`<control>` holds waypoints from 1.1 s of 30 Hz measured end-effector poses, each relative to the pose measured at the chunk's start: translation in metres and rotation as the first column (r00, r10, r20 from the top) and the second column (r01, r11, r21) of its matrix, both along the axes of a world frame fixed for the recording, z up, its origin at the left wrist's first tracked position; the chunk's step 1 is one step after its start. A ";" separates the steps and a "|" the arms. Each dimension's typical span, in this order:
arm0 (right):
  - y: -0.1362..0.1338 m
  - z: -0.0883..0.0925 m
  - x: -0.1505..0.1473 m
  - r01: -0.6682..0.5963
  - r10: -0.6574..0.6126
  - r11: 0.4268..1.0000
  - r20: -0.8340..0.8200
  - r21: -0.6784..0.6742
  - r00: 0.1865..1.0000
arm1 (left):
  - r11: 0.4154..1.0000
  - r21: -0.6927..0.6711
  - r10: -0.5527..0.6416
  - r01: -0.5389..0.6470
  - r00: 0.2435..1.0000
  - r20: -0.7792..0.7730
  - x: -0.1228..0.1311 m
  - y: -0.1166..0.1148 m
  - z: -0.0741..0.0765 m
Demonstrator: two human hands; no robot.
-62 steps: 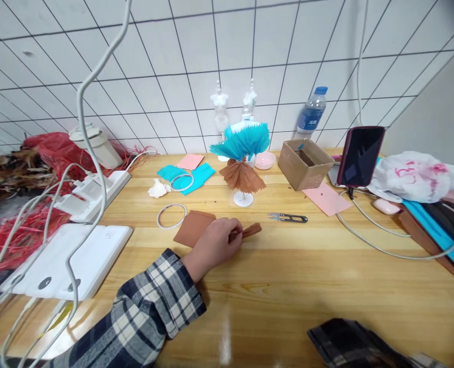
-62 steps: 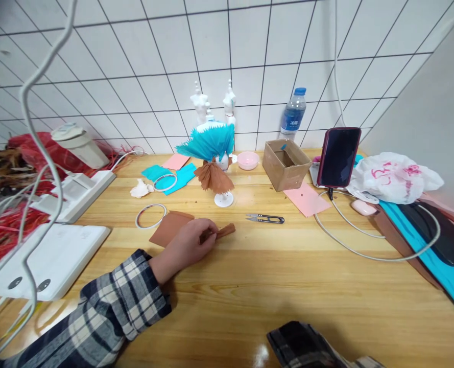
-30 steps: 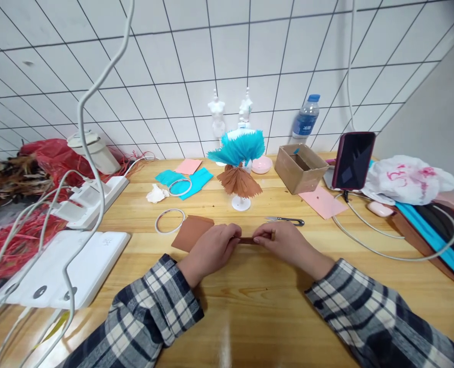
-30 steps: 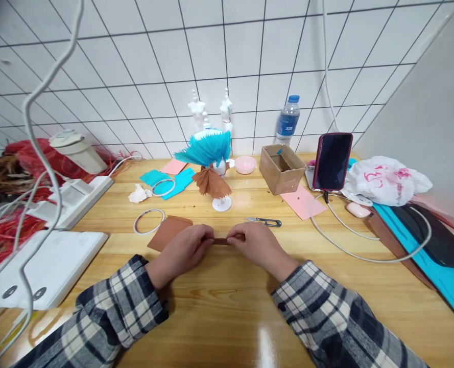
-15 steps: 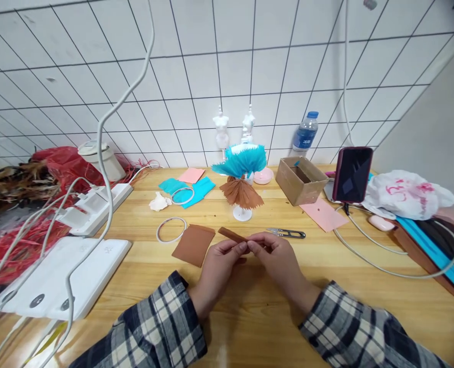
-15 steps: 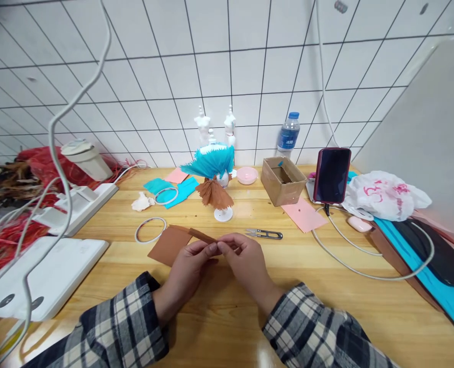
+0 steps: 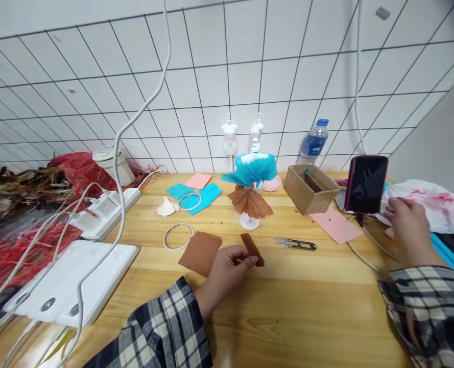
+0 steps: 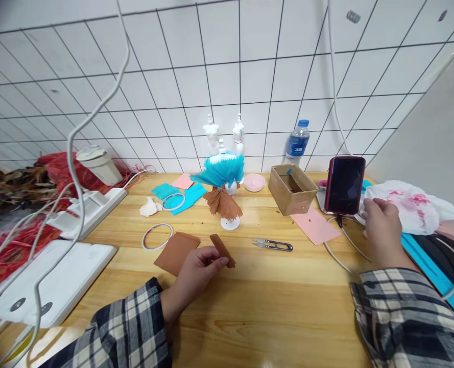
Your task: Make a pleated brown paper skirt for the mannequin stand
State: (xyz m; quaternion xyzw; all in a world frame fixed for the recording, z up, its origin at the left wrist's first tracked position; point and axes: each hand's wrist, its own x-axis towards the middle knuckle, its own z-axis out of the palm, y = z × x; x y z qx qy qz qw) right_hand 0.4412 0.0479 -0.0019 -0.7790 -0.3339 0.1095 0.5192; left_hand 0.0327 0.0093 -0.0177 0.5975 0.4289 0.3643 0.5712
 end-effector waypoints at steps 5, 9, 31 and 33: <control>0.012 -0.009 0.017 -0.193 0.146 0.979 -0.445 -0.061 0.883 | 1.000 0.025 0.007 -0.004 0.996 -0.093 0.001 0.000 -0.005; 0.020 -0.006 0.023 -0.349 0.262 0.932 -0.484 -0.099 0.835 | 1.000 0.000 0.013 -0.013 0.991 -0.136 0.001 0.000 -0.006; 0.030 -0.025 0.029 -0.340 0.263 0.929 -0.386 -0.146 0.884 | 1.000 -0.005 0.013 -0.014 0.978 -0.210 0.005 -0.001 -0.002; 0.026 -0.016 0.022 -0.356 0.273 0.920 -0.387 -0.162 0.881 | 1.000 -0.003 0.018 -0.019 0.977 -0.211 0.006 -0.001 -0.003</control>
